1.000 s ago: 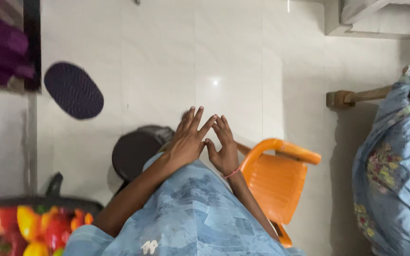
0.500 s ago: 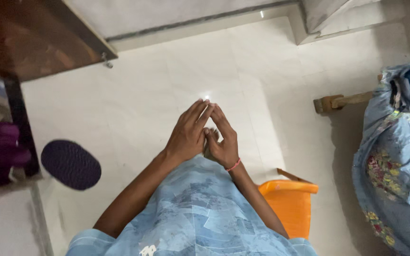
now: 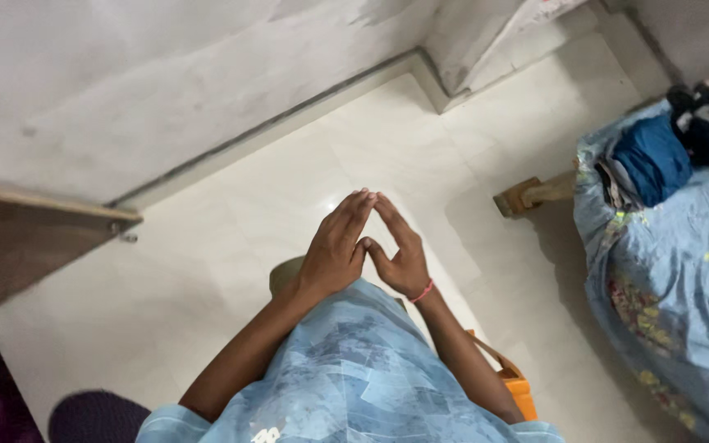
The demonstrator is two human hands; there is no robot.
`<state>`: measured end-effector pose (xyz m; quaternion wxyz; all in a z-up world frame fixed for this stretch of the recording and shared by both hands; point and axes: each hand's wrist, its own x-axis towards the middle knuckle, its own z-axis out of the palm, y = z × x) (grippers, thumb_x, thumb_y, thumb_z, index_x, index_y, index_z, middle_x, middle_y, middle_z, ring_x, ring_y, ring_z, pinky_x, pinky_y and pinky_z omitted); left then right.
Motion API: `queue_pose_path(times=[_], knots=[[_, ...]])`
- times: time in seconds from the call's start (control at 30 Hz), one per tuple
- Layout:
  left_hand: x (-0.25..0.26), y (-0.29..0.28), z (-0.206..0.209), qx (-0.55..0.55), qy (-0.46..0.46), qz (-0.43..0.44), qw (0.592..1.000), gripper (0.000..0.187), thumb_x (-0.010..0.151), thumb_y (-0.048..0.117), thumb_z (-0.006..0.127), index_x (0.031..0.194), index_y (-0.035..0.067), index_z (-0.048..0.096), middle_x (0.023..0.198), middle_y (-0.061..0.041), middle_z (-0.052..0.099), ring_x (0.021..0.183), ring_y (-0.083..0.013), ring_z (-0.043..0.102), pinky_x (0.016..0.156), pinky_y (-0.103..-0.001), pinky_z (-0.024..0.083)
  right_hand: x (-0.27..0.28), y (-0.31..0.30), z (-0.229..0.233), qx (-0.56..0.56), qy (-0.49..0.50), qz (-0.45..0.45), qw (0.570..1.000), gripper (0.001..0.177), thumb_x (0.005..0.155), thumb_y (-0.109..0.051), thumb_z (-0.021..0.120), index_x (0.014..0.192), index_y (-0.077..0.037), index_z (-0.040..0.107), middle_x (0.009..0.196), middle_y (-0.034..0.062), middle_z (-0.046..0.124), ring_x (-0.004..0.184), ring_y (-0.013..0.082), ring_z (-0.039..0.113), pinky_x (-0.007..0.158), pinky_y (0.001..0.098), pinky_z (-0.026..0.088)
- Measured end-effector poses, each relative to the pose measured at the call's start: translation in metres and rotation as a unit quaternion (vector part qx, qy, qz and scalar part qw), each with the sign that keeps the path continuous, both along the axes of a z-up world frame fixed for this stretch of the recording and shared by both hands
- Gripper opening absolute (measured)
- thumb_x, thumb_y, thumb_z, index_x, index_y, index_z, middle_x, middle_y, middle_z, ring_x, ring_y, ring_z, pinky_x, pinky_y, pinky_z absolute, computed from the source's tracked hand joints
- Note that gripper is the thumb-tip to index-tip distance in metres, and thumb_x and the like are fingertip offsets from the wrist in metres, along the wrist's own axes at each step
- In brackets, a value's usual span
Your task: The person places several folded items of clothing, including black, white, blue, gray, and patterned pieces, one by one into a suitcase sitting on a wooden pallet.
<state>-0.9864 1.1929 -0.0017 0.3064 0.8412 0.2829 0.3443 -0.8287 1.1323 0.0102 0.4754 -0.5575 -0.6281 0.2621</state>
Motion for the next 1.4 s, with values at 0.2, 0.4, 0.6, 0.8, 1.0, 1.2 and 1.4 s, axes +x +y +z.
queue_pose_path(times=[0.2,0.4,0.6,0.8,1.0,1.2,1.4], knots=[[0.091,0.077,0.007,-0.023,0.027,-0.107,0.994,0.074,0.087,0.003,0.064,0.156,0.003,0.037,0.158,-0.020,0.045,0.149,-0.0386,0.042,0.119,-0.048,0.038,0.070,0.040,0.001,-0.002,-0.002,-0.127,0.992,0.063,0.091,-0.005,0.069,0.151,-0.004,0.050,0.154,0.0211,0.055,0.148,0.0367,0.051,0.122,0.0438,0.043],[0.179,0.143,0.002,-0.016,0.116,-0.250,0.961,0.070,0.087,0.006,0.063,0.154,0.004,0.041,0.157,-0.018,0.046,0.149,-0.0347,0.041,0.113,-0.049,0.036,0.120,0.070,-0.010,-0.036,0.047,-0.280,0.958,0.062,0.094,-0.009,0.071,0.151,-0.003,0.048,0.152,0.0201,0.056,0.142,0.0357,0.056,0.116,0.0408,0.047],[0.275,0.220,0.006,-0.010,0.084,-0.363,0.928,0.070,0.091,0.006,0.060,0.158,0.003,0.038,0.160,-0.020,0.044,0.151,-0.0368,0.039,0.121,-0.049,0.035,0.190,0.127,-0.003,-0.016,0.008,-0.371,0.928,0.062,0.092,-0.008,0.070,0.151,-0.003,0.050,0.152,0.0215,0.057,0.144,0.0373,0.055,0.119,0.0414,0.045],[0.368,0.291,0.024,0.021,0.116,-0.460,0.880,0.067,0.091,0.011,0.063,0.155,0.004,0.041,0.155,-0.020,0.047,0.147,-0.0385,0.041,0.118,-0.051,0.033,0.251,0.175,-0.004,-0.044,0.038,-0.460,0.886,0.061,0.095,-0.014,0.072,0.150,-0.001,0.048,0.151,0.0229,0.055,0.142,0.0368,0.055,0.115,0.0397,0.047],[0.464,0.303,0.026,-0.003,0.164,-0.516,0.841,0.065,0.093,0.011,0.060,0.155,0.005,0.041,0.154,-0.020,0.048,0.145,-0.0373,0.042,0.117,-0.049,0.034,0.321,0.184,-0.025,-0.031,0.071,-0.504,0.860,0.061,0.096,-0.013,0.073,0.150,0.002,0.048,0.150,0.0231,0.056,0.143,0.0358,0.054,0.117,0.0412,0.045],[0.573,0.285,0.003,0.008,0.198,-0.505,0.840,0.066,0.095,0.008,0.058,0.158,0.006,0.036,0.155,-0.020,0.046,0.145,-0.0375,0.042,0.117,-0.050,0.033,0.435,0.169,-0.053,-0.022,0.079,-0.508,0.857,0.060,0.093,-0.012,0.074,0.148,0.000,0.051,0.150,0.0229,0.058,0.141,0.0342,0.056,0.117,0.0399,0.046],[0.700,0.253,0.012,0.017,0.224,-0.520,0.824,0.072,0.094,0.012,0.061,0.159,0.007,0.032,0.154,-0.021,0.046,0.143,-0.0379,0.043,0.115,-0.050,0.035,0.562,0.132,-0.035,-0.250,0.267,-0.511,0.778,0.067,0.090,-0.013,0.073,0.154,-0.012,0.053,0.126,0.0177,0.072,0.106,0.0356,0.070,0.098,0.0392,0.056]])
